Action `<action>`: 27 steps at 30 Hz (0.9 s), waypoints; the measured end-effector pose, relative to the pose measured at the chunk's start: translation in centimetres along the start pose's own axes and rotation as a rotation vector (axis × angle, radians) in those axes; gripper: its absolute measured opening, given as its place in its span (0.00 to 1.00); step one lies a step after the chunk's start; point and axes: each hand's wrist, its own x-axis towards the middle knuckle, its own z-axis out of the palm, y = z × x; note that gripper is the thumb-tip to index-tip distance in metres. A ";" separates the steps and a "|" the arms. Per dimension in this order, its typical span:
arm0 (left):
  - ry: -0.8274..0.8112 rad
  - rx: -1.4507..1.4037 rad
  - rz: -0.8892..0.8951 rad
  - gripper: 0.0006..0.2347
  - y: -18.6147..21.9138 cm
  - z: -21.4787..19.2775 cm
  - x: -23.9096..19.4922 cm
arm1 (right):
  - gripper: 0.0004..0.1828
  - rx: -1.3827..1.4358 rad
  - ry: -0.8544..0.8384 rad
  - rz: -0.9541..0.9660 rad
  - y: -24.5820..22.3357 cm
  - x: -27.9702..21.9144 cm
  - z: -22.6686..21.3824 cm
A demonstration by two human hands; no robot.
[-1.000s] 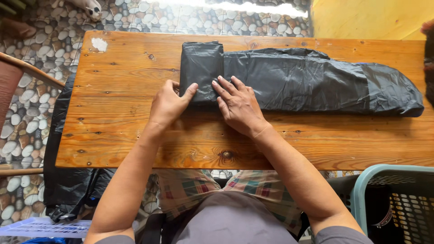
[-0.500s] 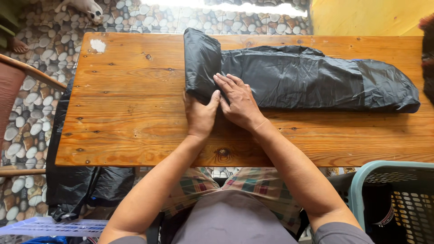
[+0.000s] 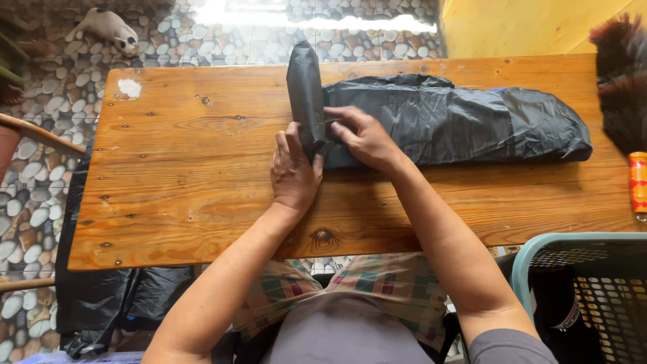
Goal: The person folds a large black plastic sheet on a wooden table, smoothing and rolling it into a compact bundle. They then place the folded bundle into a black drawstring bag and pull the drawstrings to close it.
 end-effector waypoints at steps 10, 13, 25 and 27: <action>-0.022 0.257 0.273 0.40 1.2 -0.7 0.2 | 0.17 -0.736 0.016 -0.100 4.5 -1.4 -2.1; 0.081 0.326 0.394 0.31 1.0 -0.2 0.3 | 0.24 -0.390 0.015 0.013 4.7 -1.2 -2.9; 0.010 0.442 0.423 0.35 -0.8 -1.3 0.1 | 0.28 -0.321 0.105 -0.019 5.3 -1.4 -3.0; 0.014 0.457 0.417 0.35 -0.7 -0.7 0.2 | 0.32 -0.326 0.118 0.005 3.1 -1.6 -2.7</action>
